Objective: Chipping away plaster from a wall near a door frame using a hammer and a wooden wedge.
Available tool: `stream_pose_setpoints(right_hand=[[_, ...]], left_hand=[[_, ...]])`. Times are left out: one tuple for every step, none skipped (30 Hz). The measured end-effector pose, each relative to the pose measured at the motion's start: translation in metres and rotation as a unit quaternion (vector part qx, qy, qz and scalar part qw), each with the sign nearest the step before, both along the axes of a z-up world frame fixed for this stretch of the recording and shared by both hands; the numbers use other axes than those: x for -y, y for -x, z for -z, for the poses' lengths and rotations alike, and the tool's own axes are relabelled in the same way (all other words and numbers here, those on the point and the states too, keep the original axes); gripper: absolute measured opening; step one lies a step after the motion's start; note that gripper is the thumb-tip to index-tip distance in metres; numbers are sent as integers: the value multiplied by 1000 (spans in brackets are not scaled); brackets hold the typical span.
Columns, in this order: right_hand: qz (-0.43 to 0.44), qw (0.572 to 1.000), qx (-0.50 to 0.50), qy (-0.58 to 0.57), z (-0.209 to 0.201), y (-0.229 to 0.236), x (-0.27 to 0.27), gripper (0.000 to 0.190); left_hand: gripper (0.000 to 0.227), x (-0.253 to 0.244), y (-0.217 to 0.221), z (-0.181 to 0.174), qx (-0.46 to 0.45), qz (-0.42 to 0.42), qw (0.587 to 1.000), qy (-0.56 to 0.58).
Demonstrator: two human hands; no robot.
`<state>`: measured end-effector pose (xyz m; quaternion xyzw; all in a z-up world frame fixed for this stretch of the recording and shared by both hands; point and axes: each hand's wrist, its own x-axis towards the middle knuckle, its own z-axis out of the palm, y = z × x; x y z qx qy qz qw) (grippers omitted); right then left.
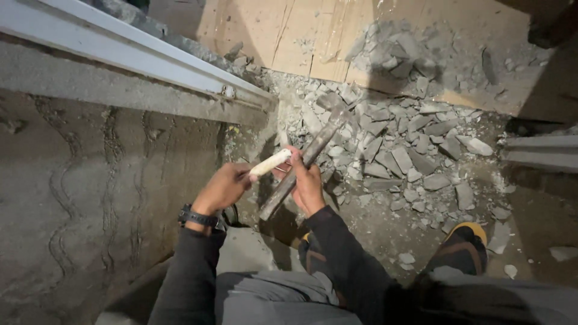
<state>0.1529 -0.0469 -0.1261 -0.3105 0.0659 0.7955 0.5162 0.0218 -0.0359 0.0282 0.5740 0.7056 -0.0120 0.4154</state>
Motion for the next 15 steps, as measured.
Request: stream_pose_setpoints(right_hand=[[21,1000,9,-2,3,2,-1,46],[41,999,19,-3,5,4,-2,41],[41,999,20,-1,6,3,-3,41],[34,999,29,-22,7,2,-5,43],[27,998,39,-42,8,2,-7,46],[26,998,40,-41,-1,-1,-10,46],[12,998,42,-51,-10,-4,-12,51],[0,997,44,-63,-18,-7,-17,56],[1,997,46,-64,-13,-10,-19,56],[-19,996,59,-63,-9,-12,-21,56],[-39,995,73,-63,-5,-14,-23,56],[-41,994,71,-67,-12,-20,-22,56],[-94,979,174,-42,-20,-25,-20,38],[-146,951,272,-24,-28,-28,-22,22],[-149,951,268,-34,-22,-24,-19,22]], left_hand=[[16,-2,-4,-7,2,15,1000,6],[17,-4,-8,-14,4,29,999,13],[17,-4,-9,-17,4,29,999,15],[17,-3,-10,-20,16,21,999,19],[19,-3,-11,-24,28,13,999,24],[19,-1,-5,-16,29,12,999,26],[20,1,1,-8,43,-12,999,19],[21,0,7,-1,57,-35,998,11],[21,-2,7,3,59,-34,998,10],[23,-4,8,6,46,-59,997,-11],[25,-6,9,8,34,-83,995,-33],[25,-7,10,16,33,-86,995,-37],[23,-8,11,23,23,-149,984,-91],[26,-10,15,28,11,-214,965,-150],[26,-13,21,30,7,-218,963,-159]])
